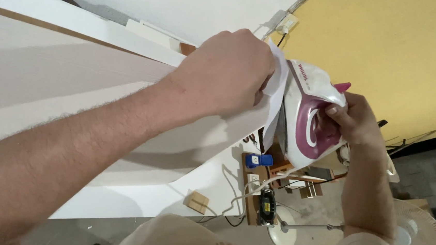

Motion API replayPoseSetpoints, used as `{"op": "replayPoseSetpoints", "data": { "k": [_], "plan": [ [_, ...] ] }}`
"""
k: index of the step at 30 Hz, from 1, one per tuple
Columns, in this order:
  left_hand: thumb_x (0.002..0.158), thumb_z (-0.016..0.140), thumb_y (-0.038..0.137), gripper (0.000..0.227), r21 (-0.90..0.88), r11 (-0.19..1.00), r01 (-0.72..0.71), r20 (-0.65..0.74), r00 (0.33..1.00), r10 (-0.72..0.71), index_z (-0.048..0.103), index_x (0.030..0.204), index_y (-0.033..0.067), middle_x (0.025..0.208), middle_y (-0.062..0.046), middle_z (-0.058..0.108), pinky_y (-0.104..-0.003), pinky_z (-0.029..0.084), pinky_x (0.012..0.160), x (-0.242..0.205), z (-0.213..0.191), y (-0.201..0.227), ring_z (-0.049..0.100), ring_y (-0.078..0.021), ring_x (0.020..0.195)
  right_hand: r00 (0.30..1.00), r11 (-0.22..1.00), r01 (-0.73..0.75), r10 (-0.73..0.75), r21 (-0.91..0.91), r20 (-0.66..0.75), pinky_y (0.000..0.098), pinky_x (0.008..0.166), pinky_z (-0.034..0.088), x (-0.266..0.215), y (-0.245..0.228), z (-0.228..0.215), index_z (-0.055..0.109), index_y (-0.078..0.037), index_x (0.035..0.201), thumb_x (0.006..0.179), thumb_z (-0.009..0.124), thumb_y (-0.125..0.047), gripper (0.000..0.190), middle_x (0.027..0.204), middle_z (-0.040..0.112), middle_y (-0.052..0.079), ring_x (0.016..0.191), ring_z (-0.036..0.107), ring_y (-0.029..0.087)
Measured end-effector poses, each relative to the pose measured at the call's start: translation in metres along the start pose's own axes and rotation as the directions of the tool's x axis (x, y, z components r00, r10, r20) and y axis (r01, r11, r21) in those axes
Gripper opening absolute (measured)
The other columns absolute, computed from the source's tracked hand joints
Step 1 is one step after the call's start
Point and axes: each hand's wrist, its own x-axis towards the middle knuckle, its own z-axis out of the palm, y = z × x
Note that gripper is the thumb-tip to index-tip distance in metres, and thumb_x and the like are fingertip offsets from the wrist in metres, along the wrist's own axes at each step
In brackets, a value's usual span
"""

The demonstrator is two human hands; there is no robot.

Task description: The person irons a white paper strip onto a curved white board using a steam iron. They repeatedly smooth the paper with the iron and press the edges with a small wooden block to secure the bond.

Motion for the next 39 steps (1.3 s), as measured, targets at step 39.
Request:
{"op": "replayPoseSetpoints", "data": {
  "k": [39],
  "plan": [
    [0.086,0.074,0.013,0.012,-0.183,0.891,0.415,0.140,0.909,-0.394,0.083,0.091,0.0063,0.082,-0.013,0.076,-0.036,0.058,0.061,-0.027,-0.031,-0.004,0.073,-0.0289,0.074,0.994,0.788,0.007,0.060,0.616,-0.089,0.0315,0.039,0.049,0.018,0.056,0.152,0.063,-0.001,0.092,0.101,0.062,-0.025,0.025,0.046,0.059,0.012,0.037,0.060,0.022]
  ]
}}
